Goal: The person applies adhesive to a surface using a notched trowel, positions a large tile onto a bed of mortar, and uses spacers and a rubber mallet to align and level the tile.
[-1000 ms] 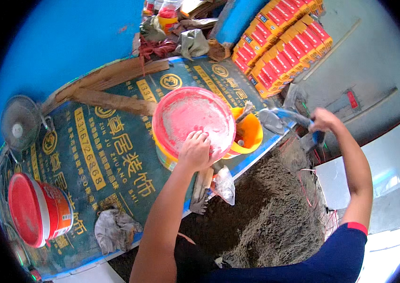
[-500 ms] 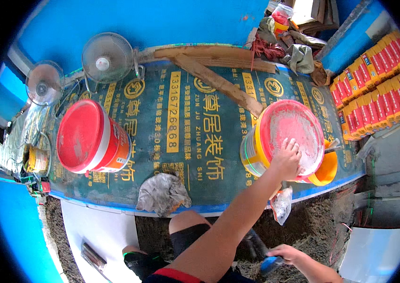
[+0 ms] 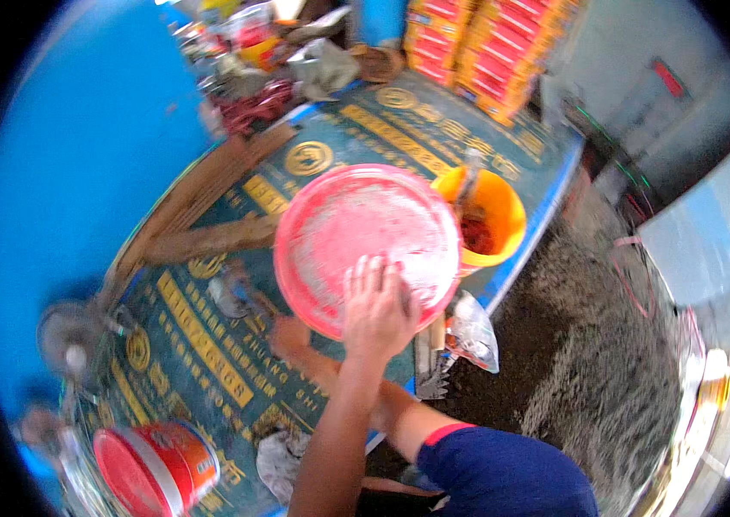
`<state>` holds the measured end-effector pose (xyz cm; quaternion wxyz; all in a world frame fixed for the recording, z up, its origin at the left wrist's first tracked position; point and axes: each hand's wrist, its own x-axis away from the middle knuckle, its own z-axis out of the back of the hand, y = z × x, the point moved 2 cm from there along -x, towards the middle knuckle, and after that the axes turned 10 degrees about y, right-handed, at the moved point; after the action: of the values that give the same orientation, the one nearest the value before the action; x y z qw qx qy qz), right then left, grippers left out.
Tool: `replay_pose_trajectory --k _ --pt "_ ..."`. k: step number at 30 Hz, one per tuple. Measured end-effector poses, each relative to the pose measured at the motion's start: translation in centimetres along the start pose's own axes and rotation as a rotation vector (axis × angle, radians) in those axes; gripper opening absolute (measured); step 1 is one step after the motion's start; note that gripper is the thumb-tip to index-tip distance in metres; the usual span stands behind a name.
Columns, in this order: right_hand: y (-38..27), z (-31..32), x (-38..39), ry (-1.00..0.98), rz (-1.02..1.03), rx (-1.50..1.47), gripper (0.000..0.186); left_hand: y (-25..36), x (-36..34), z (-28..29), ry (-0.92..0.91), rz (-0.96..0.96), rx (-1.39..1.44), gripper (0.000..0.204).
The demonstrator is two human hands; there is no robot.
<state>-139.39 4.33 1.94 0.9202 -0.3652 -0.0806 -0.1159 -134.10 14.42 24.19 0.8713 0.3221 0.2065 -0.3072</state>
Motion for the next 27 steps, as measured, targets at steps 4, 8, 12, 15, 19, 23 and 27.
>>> replay_pose_trajectory --k 4,8,12,15,19,23,27 --pt "3.2 0.2 -0.4 -0.127 -0.029 0.031 0.04 1.1 -0.2 -0.4 -0.049 -0.029 -0.013 0.045" --pt "7.0 0.1 7.0 -0.452 0.09 -0.025 0.037 1.3 0.4 -0.2 -0.079 -0.036 -0.014 0.044" --pt "11.3 5.0 16.9 -0.968 0.362 -0.226 0.034 0.0 0.7 0.7 -0.098 -0.041 -0.037 0.044" --pt "14.4 20.6 19.9 -0.856 -0.273 -0.941 0.033 0.6 0.3 0.4 -0.119 -0.03 -0.029 0.046" --pt "17.0 35.2 15.1 0.345 -0.289 -0.812 0.025 0.9 -0.1 0.3 -0.128 -0.036 -0.061 0.042" --pt "20.4 41.0 6.1 0.659 -0.272 -0.408 0.038 0.7 0.0 0.2 -0.149 -0.029 -0.062 0.038" --pt "20.0 41.4 -0.4 0.577 -0.201 -0.258 0.069 1.3 -0.1 -0.2 -0.147 -0.049 -0.08 0.042"
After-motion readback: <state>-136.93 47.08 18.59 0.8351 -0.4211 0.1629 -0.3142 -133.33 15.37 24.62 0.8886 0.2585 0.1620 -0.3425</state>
